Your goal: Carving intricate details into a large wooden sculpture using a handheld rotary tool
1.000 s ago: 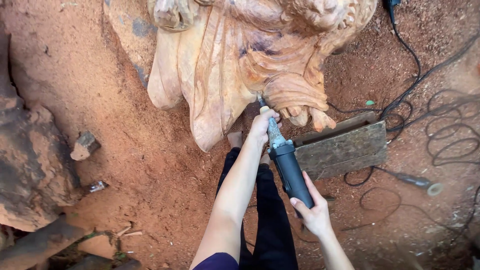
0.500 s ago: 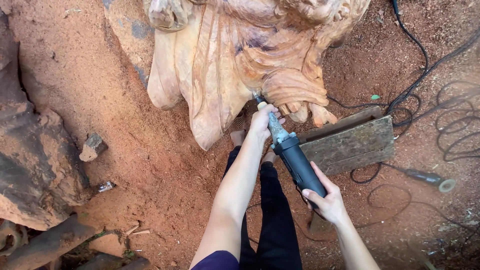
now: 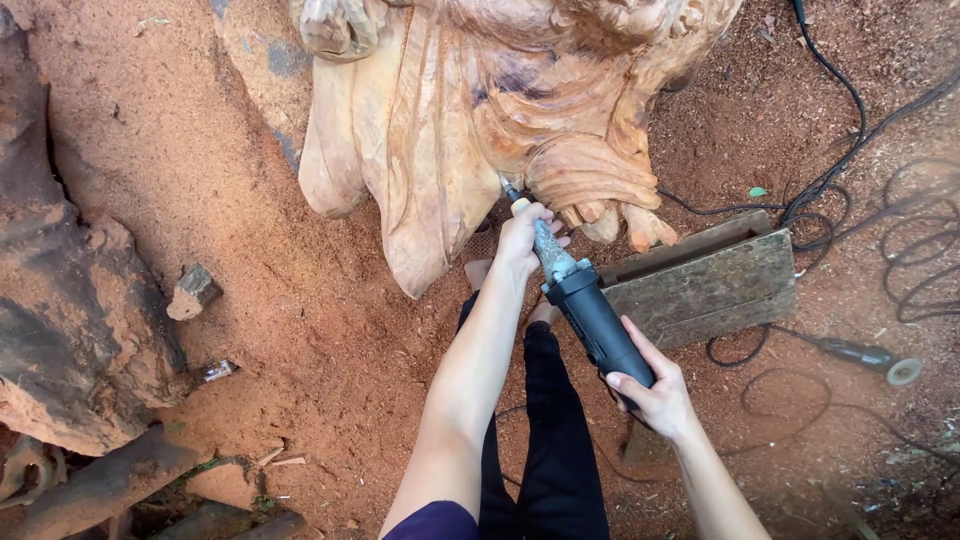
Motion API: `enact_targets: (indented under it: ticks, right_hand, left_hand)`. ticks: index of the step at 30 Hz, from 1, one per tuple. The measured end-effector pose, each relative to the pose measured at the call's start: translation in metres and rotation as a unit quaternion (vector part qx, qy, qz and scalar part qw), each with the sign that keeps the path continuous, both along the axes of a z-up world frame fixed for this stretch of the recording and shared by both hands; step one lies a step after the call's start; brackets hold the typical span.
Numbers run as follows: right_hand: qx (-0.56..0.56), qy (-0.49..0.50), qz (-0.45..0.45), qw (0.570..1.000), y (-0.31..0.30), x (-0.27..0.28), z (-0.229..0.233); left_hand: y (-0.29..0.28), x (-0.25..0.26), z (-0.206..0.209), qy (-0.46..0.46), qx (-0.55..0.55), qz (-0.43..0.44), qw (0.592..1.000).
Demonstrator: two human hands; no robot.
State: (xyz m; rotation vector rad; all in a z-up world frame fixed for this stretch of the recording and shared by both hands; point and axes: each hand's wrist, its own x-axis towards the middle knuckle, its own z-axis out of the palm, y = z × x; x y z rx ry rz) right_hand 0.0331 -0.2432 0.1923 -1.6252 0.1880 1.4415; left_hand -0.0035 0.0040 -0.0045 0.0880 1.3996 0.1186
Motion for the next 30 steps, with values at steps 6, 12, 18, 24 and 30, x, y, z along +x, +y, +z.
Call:
enact_targets:
  ticks: [6,12,18,24,30]
  right_hand:
    - [0.035,-0.077,0.002,0.996,-0.001,-0.007,-0.007]
    - [0.042,-0.083,0.005,0.996,-0.006,-0.012,-0.019]
    - [0.025,-0.170,0.122,0.978,-0.040,-0.054,-0.042]
    - [0.097,-0.017,0.013,0.995,-0.026,-0.131,-0.007]
    - [0.142,-0.012,-0.068,0.987,-0.017,-0.125,0.020]
  left_hand:
    - [-0.010,-0.009,-0.028,-0.017,0.046,0.000,0.999]
    - [0.003,-0.008,-0.013,-0.026,0.047,-0.015,0.998]
    - [0.016,-0.013,0.033,0.019,0.024,-0.082,0.996]
    - [0.012,-0.065,0.098,-0.206,0.056,-0.076,0.974]
    - [0.022,-0.070,0.092,-0.073,-0.004,-0.074,0.995]
